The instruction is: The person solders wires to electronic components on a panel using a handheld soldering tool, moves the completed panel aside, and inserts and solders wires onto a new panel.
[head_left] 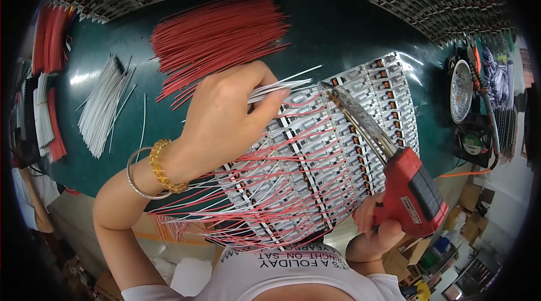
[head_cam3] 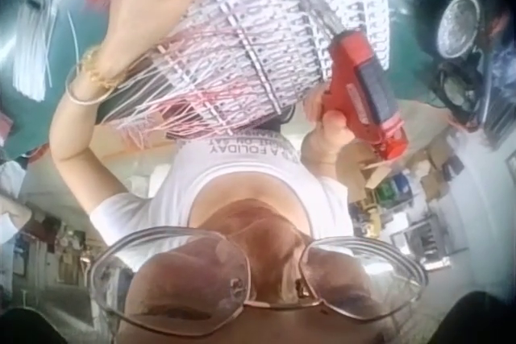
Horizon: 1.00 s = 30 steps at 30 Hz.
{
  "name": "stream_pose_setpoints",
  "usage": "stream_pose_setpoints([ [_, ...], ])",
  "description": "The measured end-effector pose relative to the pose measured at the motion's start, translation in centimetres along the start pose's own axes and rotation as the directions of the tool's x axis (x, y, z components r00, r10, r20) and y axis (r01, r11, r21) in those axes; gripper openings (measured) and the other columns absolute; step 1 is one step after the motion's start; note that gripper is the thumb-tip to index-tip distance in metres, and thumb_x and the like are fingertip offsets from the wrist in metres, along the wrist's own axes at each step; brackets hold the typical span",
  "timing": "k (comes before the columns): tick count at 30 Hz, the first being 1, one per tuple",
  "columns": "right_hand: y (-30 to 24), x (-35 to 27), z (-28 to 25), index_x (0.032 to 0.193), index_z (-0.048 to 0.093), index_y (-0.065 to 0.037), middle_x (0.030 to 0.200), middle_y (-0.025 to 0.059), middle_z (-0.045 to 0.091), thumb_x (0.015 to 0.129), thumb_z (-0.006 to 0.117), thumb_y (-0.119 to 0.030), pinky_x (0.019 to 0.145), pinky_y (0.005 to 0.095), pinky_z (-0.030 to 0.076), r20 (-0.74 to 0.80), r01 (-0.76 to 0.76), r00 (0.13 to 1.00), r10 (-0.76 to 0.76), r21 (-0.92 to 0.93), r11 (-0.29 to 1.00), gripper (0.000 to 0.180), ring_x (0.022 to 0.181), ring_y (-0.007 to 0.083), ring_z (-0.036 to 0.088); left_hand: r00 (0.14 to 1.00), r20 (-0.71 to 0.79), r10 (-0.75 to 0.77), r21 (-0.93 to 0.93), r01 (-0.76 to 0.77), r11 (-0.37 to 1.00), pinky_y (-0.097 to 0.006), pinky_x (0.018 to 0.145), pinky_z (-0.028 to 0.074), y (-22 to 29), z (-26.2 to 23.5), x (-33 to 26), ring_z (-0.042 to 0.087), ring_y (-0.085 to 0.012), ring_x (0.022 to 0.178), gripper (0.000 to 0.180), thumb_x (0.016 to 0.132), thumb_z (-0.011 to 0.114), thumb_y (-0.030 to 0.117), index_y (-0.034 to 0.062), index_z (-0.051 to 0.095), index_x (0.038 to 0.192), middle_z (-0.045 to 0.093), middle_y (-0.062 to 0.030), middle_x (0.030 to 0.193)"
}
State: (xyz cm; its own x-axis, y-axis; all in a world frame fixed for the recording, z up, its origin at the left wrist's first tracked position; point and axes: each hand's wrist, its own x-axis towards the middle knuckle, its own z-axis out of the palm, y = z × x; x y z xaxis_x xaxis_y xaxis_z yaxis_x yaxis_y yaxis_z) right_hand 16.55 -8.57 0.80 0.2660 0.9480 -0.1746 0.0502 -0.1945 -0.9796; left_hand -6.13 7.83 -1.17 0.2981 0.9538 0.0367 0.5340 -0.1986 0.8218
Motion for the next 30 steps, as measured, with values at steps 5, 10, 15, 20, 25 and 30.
stream_pose_setpoints([
  [5, -0.4, 0.1, 0.1, 0.118, 0.041, 0.008, 0.044, -0.0031, 0.040, 0.076, 0.059, -0.063, 0.038, 0.0223, 0.031, -0.013, 0.044, 0.999, -0.044, -0.014, 0.999, 0.084, 0.036, 0.0082, 0.037, 1.000, -0.005, 0.006, -0.001, -0.006, 1.000, -0.037, 0.052, 0.046, 0.1, 0.0, -0.1, 0.060, -0.0305, 0.058, 0.017, 0.080, 0.063, 0.015, -0.0003, 0.060, 0.076, 0.061, -0.0153, 0.066],
  [10, -0.1, 0.0, 0.0, 0.120, 0.039, 0.009, 0.044, -0.0033, 0.040, 0.079, 0.057, -0.062, 0.038, 0.0215, 0.031, 0.033, 0.054, 0.998, -0.054, -0.010, 0.998, 0.084, 0.035, 0.0077, 0.036, 1.000, -0.013, 0.020, 0.002, -0.020, 1.000, -0.037, 0.051, 0.045, -0.2, 0.1, -0.1, 0.060, -0.0305, 0.057, 0.016, 0.080, 0.063, 0.015, -0.0001, 0.059, 0.076, 0.060, -0.0156, 0.066],
  [15, 0.1, 0.1, -0.1, 0.121, 0.038, 0.009, 0.044, -0.0036, 0.039, 0.080, 0.055, -0.062, 0.038, 0.0215, 0.032, 0.045, 0.101, 0.994, -0.102, 0.014, 0.995, 0.084, 0.035, 0.0078, 0.036, 0.999, -0.014, -0.045, -0.062, 0.044, 0.997, -0.035, 0.052, 0.044, 0.2, 0.1, -0.2, 0.059, -0.0289, 0.057, 0.015, 0.081, 0.063, 0.015, 0.0006, 0.059, 0.078, 0.060, -0.0150, 0.065],
  [20, 0.7, -0.6, -0.4, 0.121, 0.036, 0.009, 0.044, -0.0034, 0.039, 0.081, 0.053, -0.063, 0.037, 0.0214, 0.032, 0.003, 0.144, 0.989, -0.145, 0.105, 0.984, 0.084, 0.035, 0.0079, 0.037, 0.962, -0.264, 0.072, -0.082, -0.097, 0.992, -0.031, 0.052, 0.043, -0.6, 0.3, -0.3, 0.056, -0.0235, 0.054, 0.009, 0.082, 0.061, 0.008, 0.0001, 0.059, 0.080, 0.058, -0.0119, 0.065],
  [25, 0.0, -1.2, -0.9, 0.118, 0.037, 0.008, 0.044, -0.0028, 0.039, 0.080, 0.054, -0.063, 0.035, 0.0206, 0.032, -0.082, 0.170, 0.984, -0.159, 0.161, 0.972, 0.082, 0.033, 0.0076, 0.037, 0.900, -0.412, 0.143, -0.114, -0.207, 0.972, -0.025, 0.053, 0.042, 1.5, -2.1, -0.3, 0.052, -0.0093, 0.057, 0.006, 0.084, 0.062, 0.005, -0.0003, 0.059, 0.081, 0.057, -0.0033, 0.064],
  [30, 0.0, -1.3, -0.8, 0.117, 0.037, 0.008, 0.044, -0.0025, 0.039, 0.078, 0.055, -0.065, 0.035, 0.0204, 0.031, -0.071, 0.110, 0.993, -0.098, 0.197, 0.974, 0.085, 0.033, 0.0074, 0.037, 0.998, 0.032, 0.052, -0.019, -0.051, 0.999, -0.019, 0.052, 0.037, 2.8, 0.4, 0.2, 0.046, -0.0050, 0.056, 0.009, 0.081, 0.065, 0.007, -0.0005, 0.060, 0.080, 0.057, -0.0007, 0.066],
])
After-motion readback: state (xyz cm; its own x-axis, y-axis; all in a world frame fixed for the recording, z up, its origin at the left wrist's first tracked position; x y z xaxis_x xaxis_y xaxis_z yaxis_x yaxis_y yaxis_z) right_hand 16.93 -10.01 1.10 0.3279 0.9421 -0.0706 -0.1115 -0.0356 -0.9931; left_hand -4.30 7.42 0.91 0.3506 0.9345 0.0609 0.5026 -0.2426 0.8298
